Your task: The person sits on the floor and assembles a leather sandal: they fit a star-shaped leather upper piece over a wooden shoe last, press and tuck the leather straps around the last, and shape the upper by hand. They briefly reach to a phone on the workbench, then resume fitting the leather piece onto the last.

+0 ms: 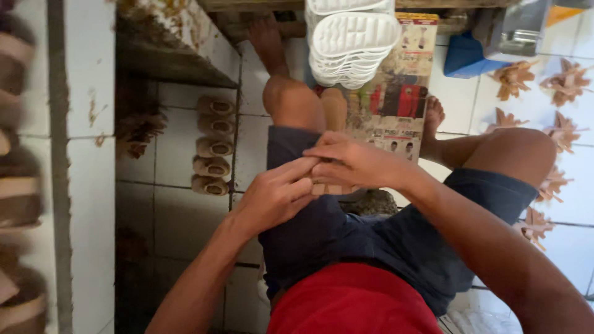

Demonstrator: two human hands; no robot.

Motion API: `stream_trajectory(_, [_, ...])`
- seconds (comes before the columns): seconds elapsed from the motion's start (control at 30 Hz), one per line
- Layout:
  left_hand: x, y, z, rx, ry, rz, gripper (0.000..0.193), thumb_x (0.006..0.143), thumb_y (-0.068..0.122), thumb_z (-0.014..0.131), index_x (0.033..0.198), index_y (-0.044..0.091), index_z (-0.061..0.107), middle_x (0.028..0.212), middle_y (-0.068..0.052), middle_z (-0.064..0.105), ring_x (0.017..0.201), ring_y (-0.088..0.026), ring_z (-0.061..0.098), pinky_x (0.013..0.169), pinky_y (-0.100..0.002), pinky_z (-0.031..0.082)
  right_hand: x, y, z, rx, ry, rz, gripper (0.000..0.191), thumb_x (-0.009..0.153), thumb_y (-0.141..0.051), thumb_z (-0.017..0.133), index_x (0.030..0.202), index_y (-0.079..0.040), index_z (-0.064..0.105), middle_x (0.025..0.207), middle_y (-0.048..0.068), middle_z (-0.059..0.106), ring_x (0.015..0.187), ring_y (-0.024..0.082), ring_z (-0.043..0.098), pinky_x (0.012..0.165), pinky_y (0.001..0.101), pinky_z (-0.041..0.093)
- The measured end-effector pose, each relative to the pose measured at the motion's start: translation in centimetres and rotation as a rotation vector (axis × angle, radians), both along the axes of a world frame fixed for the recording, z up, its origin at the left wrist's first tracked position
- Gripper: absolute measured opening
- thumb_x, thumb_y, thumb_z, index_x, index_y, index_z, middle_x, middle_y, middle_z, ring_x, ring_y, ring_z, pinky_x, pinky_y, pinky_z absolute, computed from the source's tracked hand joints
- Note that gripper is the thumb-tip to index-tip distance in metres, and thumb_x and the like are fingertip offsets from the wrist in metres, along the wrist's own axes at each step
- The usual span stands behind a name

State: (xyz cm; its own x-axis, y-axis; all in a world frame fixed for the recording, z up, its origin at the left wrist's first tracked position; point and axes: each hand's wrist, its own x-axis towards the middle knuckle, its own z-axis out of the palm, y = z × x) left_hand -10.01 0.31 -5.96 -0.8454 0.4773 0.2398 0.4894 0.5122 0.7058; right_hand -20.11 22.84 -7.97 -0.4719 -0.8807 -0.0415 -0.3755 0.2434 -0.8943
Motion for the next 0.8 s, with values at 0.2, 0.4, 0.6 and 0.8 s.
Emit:
stream_trajectory(0.2, [0.4, 0.8, -0.2, 0.028, 0.004, 0.041, 0.034, 0.08, 0.013, 0.086, 0.094, 0.001, 0.058, 0.13, -0.018, 0.064, 0.117, -0.039, 0.066, 0.092, -0.043, 0.055, 1.4, 0.5, -0.2, 0.237, 0.371, 0.082, 0.045, 0.1, -0.031, 0.061, 0.137, -0.007, 0.057, 0.121, 0.014, 0.061, 0.118, 0.033, 0.058, 0.102, 0.0432, 0.045])
stream_trajectory(0.4, [1.6, 3.2, 0.8, 0.159, 0.266, 0.377, 0.044, 0.079, 0.007, 0.091, 0.112, 0.004, 0.061, 0.134, -0.019, 0.063, 0.12, -0.04, 0.066, 0.101, -0.047, 0.054, 3.1, 2.6, -0.3, -0.34, 0.037, -0.818, 0.049, 0.112, -0.03, 0.05, 0.151, -0.001, 0.047, 0.152, 0.016, 0.053, 0.143, 0.028, 0.051, 0.125, 0.0405, 0.039])
stream_trajectory(0.6, [-0.1, 7.8, 1.2, 0.371, 0.525, 0.546, 0.064, 0.087, 0.007, 0.09, 0.135, 0.006, 0.049, 0.14, -0.02, 0.055, 0.123, -0.038, 0.061, 0.107, -0.046, 0.053, 7.7, -0.3, -0.4, -0.598, -0.625, -0.834, 0.063, 0.106, -0.024, 0.05, 0.16, 0.0, 0.028, 0.159, 0.014, 0.042, 0.148, 0.026, 0.039, 0.123, 0.0411, 0.031])
stream_trajectory(0.8, [0.4, 9.8, 1.6, 0.428, 0.287, 0.422, 0.07, 0.092, 0.0, 0.076, 0.15, 0.0, 0.038, 0.147, -0.022, 0.05, 0.134, -0.035, 0.056, 0.114, -0.044, 0.049, 7.8, 2.2, 2.1, -0.73, -0.723, -0.644, 0.077, 0.098, -0.006, 0.063, 0.162, -0.005, 0.02, 0.155, 0.015, 0.043, 0.143, 0.026, 0.044, 0.121, 0.0449, 0.035])
